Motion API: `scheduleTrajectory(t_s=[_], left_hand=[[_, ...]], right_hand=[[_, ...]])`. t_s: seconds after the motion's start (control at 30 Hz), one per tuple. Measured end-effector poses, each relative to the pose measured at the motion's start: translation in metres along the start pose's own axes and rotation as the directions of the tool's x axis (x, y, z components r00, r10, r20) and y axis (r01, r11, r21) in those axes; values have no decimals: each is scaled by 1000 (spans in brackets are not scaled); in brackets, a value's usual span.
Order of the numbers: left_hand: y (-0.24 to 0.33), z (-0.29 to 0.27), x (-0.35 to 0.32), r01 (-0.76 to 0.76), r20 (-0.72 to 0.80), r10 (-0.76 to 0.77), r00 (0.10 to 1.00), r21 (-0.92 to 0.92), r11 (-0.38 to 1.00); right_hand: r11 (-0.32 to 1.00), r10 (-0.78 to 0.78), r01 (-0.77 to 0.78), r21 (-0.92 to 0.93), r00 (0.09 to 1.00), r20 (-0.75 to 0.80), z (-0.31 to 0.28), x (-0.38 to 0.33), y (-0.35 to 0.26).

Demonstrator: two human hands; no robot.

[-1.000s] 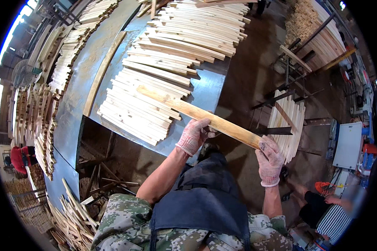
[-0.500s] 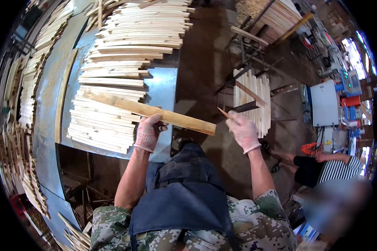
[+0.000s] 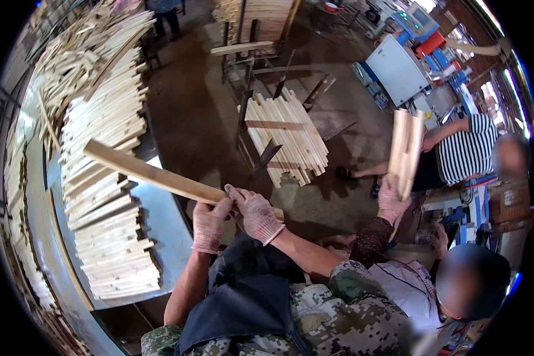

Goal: The person gathers bundles of thin wooden strips from a metal table and places them onto a conveyor belt. They also pick up stray wooden strips from the floor and arrange the wood on the table and belt.

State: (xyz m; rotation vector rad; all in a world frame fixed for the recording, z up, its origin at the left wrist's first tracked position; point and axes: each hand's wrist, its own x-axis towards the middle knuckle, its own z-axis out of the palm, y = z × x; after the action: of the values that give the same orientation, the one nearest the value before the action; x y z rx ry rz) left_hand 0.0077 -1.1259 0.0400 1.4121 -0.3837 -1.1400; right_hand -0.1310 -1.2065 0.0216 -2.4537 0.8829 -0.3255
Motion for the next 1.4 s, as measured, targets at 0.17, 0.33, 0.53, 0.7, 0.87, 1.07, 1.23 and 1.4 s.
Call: scheduleTrajectory(t_s=[0.17,0.33,0.53,0.7,0.87,1.07,1.23,1.4], left_hand=[[17,60,65,-114,170,100,980,72,991],[11,72,113,22,91,-36,995,148,989],[-17,29,96,316,-253,-294,922,52,947],[-72,-9,52,505,-468,-451,760,-12,863],[-75,-10,51,597,-515,-524,678,-29,802],[-105,6,24,587,-546,-554,628,-136,798],[-108,6,13,597,-558,-580,594,-177,782],[-117,-20,-10,527,-560,-552,618,-225,819]], right_hand=[[920,302,-195,340,906,-297,-15,31,83],[825,554,-557,91,767,-325,-34,74,198],[793,609,-609,4,793,-25,35,102,365],[948,284,-304,100,942,177,152,95,466],[958,288,-269,-103,900,326,214,113,529],[987,145,-57,-153,734,664,230,155,567],[975,-125,213,-60,756,642,186,158,522],[868,466,-146,-474,572,675,176,110,466]])
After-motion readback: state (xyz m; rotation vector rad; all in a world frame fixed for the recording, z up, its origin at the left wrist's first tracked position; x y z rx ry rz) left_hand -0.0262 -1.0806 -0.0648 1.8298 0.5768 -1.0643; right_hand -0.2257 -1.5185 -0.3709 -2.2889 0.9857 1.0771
